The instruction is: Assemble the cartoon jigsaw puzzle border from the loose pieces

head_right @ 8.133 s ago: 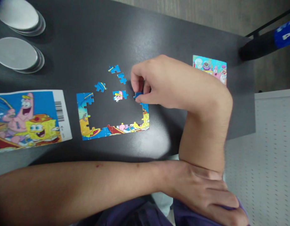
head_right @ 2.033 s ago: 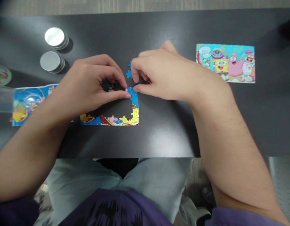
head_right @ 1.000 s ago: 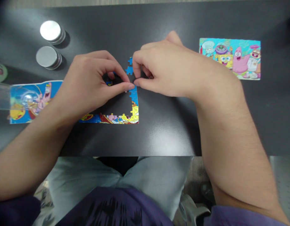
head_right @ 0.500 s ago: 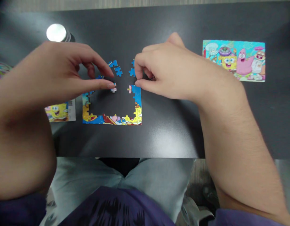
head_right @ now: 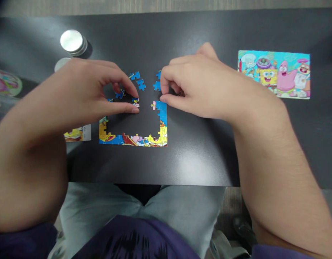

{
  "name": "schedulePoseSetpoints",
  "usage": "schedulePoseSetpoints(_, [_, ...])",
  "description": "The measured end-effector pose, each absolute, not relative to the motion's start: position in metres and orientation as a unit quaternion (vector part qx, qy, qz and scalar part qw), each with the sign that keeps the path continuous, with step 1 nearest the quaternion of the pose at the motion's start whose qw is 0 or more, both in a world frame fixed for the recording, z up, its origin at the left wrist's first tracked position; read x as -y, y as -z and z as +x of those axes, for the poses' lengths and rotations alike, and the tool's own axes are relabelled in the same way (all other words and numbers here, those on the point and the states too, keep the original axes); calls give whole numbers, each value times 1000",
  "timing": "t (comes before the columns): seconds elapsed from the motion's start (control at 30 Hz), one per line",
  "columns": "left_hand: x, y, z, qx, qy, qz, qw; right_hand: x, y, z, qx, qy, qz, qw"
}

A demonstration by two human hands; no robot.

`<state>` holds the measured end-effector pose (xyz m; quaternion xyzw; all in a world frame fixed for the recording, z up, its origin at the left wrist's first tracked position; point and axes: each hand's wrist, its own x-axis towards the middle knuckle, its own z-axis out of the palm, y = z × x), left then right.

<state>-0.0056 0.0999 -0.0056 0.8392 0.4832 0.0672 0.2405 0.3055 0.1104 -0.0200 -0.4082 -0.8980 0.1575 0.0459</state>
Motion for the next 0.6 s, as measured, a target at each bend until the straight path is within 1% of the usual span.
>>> schedulePoseSetpoints(0.23, [-99, 15, 1, -455, -124, 821, 322, -110, 19, 305, 901, -150, -406, 32])
schedulePoseSetpoints(0.37, [-96, 21, 8, -446, -179, 790, 380, -111, 19, 306, 903, -151, -401, 33])
schedulePoseSetpoints(0.6, [-89, 25, 19, -464, -260, 726, 436, -110, 18, 306, 897, -166, -408, 43])
